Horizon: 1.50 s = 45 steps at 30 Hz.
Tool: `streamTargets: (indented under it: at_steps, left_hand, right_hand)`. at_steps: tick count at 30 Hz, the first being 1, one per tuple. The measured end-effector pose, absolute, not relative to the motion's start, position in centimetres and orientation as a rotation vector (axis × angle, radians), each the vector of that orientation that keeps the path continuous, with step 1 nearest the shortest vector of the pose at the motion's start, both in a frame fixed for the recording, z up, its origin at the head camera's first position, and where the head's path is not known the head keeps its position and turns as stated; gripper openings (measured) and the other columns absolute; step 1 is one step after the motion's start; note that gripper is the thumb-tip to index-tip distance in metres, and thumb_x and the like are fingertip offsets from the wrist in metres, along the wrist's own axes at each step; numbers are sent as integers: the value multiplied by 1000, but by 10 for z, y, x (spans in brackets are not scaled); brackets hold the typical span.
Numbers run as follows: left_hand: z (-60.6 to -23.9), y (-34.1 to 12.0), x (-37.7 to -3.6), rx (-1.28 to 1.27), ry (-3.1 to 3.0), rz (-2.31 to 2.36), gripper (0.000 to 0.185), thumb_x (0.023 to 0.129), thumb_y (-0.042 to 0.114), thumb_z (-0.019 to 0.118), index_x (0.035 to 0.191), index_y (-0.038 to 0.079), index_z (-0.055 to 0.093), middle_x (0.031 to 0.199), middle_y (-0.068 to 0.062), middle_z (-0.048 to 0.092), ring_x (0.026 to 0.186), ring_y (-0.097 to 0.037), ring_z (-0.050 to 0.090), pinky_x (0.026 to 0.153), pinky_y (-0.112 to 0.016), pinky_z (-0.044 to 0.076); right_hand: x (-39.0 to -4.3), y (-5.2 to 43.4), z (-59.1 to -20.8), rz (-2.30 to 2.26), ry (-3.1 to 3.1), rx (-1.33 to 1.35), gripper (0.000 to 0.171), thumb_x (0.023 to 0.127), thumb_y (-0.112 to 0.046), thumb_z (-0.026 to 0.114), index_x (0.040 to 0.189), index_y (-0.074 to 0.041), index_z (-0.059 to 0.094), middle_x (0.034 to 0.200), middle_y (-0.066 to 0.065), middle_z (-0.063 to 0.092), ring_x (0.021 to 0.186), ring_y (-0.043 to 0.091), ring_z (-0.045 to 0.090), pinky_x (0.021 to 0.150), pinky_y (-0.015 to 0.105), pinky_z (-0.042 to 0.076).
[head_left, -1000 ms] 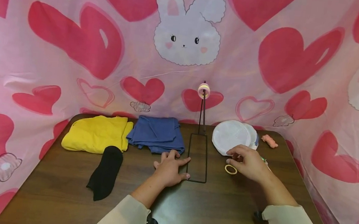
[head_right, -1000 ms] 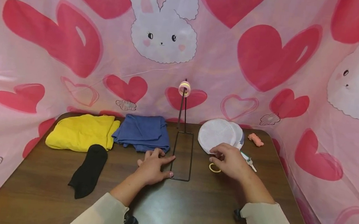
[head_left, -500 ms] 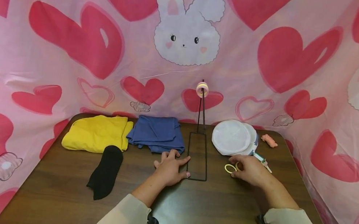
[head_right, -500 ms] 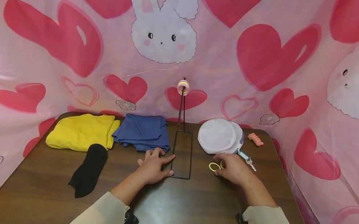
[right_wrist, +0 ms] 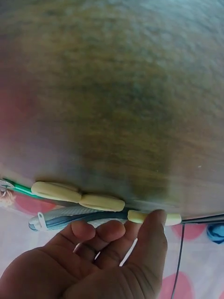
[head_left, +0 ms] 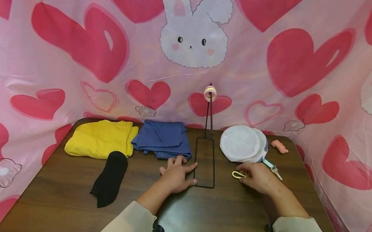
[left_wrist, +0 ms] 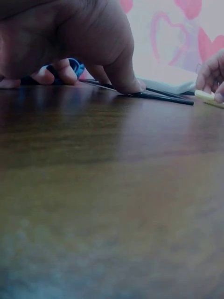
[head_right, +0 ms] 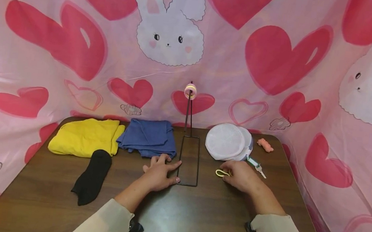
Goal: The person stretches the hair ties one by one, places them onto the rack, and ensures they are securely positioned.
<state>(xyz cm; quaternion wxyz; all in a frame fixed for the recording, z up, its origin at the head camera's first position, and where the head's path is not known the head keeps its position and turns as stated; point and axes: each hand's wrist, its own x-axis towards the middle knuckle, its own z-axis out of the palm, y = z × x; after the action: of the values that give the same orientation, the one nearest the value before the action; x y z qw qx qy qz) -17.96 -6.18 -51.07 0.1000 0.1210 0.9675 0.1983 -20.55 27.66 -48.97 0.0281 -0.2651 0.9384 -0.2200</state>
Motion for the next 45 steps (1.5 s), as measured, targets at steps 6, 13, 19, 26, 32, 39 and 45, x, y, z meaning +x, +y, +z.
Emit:
streamTargets:
  at_steps: [6,13,19,26,32,39,45]
  left_hand:
    - [-510,-62,-180,351,2841,568,65,94,58,69,154,45,47,148,-2,38,135,-36,30,86,-60,30]
    - [-509,-63,-179,374,2830,578,64,95,58,68,154,43,48,148,-4,38,135,-38,29,86,-62,31]
    - [-509,-65,-178,390,2839,576,63,97,59,65,155,43,47,149,-5,38,137,-39,28,86,-62,30]
    - [-511,-65,-179,386,2840,562,64,96,60,65,156,43,45,150,-4,37,137,-38,28,86,-61,30]
    - [-512,-64,-180,383,2849,556,64,96,60,65,156,44,45,150,-3,37,137,-37,29,86,-61,30]
    - [-511,-61,-176,401,2902,513,64,95,60,67,154,42,49,147,-5,41,134,-35,35,91,-61,31]
    - [-507,-58,-172,435,2944,484,64,95,56,69,154,35,52,146,-8,44,133,-33,38,95,-57,33]
  right_hand:
    - [-202,271,-481,-773,2981,-933,26,83,-9,84,108,-12,77,87,-9,67,77,14,61,69,32,50]
    - [-197,258,-459,-913,3151,-1209,30,79,-8,88,107,-14,78,101,-5,74,90,13,68,78,32,56]
    - [-197,243,-435,-1072,3127,-1400,32,78,-5,87,108,-13,78,102,-4,75,90,10,68,80,20,53]
    - [-191,222,-397,-1201,3112,-1570,33,75,-3,87,107,-9,78,101,-1,76,91,15,69,81,19,50]
    - [-187,208,-369,-1260,3168,-1701,34,74,-7,84,108,-11,80,102,0,77,86,17,68,72,22,41]
    - [-179,194,-341,-1375,3048,-1869,29,80,-9,83,108,-4,79,104,8,76,91,19,68,87,16,47]
    - [-171,183,-321,-1392,3002,-1981,25,95,-25,74,106,-3,78,103,8,75,93,21,70,93,17,49]
